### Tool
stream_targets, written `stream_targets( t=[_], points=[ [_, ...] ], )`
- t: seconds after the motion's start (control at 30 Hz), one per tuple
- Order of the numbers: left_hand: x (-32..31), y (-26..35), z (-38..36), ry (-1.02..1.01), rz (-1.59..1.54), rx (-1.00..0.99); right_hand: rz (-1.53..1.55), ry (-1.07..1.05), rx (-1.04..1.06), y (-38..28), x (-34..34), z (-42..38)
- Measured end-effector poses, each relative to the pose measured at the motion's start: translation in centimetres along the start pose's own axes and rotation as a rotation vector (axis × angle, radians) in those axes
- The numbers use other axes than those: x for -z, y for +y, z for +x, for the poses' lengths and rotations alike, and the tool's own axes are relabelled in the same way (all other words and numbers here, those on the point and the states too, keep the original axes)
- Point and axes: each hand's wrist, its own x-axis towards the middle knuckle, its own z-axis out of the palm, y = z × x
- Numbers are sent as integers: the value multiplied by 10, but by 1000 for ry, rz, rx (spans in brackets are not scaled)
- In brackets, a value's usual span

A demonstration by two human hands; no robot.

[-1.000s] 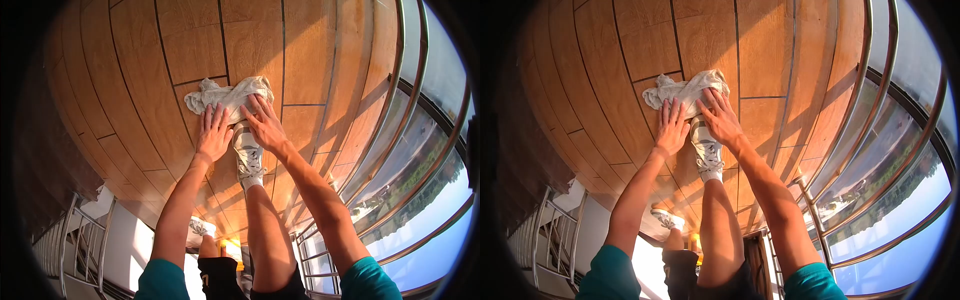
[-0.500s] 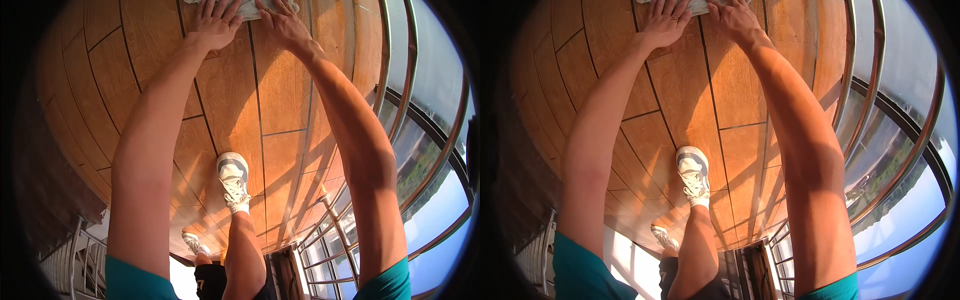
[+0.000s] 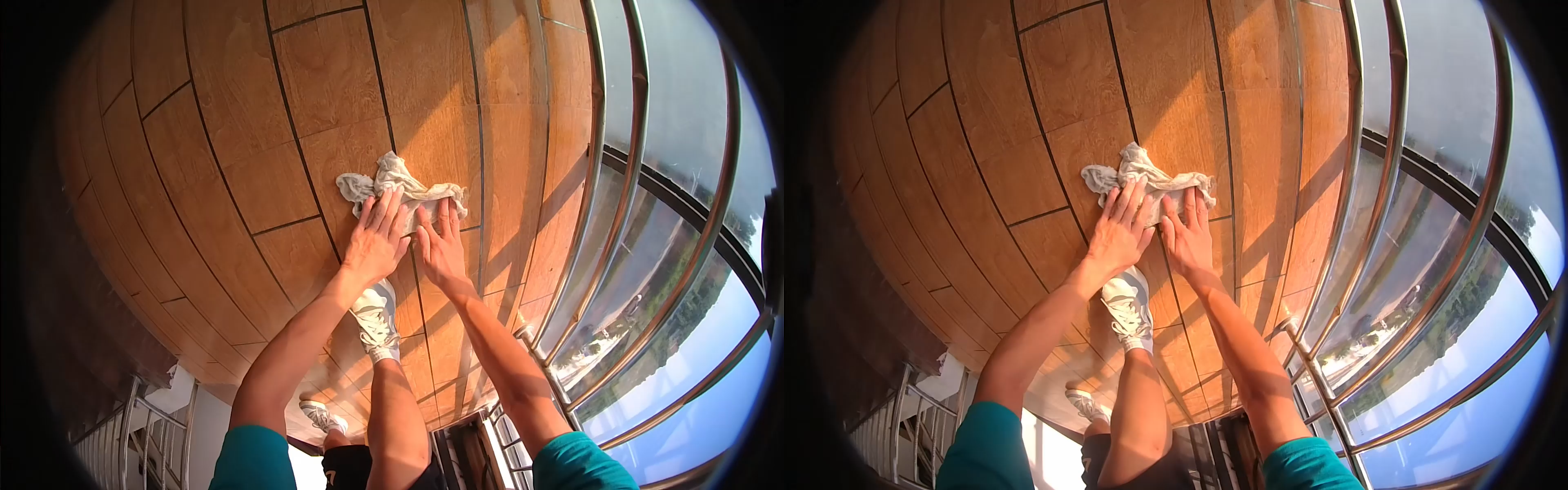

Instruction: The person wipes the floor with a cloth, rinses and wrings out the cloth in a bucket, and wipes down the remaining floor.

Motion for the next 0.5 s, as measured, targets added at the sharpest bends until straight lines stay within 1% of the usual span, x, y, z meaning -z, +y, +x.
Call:
stream_targets(
  t=[0.03,0.07,0.1,0.17,0.2,0.23,0.27,0.3,0.33,0.37,0.4,0.43,0.47,0.5],
  points=[
    [1,2,21,70,-76,8,-28,16,-36,1,9,18],
    [4,1,41,136,-146,17,-88,58,45,12,18,45],
    [8,-4,67,210,-112,0,-154,111,135,26,32,83],
    [21,-7,141,375,-76,54,-19,216,162,37,72,150],
    [36,-11,179,334,-41,74,-15,181,110,43,97,182],
    [45,-17,215,336,44,59,-6,139,57,51,120,212],
    [62,-20,249,266,151,93,-222,48,129,61,147,240],
    [82,-25,271,213,164,114,-435,-47,205,73,164,264],
    [88,-37,295,209,264,104,-337,-27,209,93,166,283],
    [84,-45,316,196,330,139,-243,3,202,107,169,291],
    [100,-45,308,129,363,-4,-288,49,292,92,174,276],
    [117,-46,289,54,395,-150,-567,115,421,106,159,275],
    [108,-49,272,37,402,-162,-324,192,351,101,148,257],
    [89,-53,253,157,341,-164,-82,270,279,87,137,233]
  ],
)
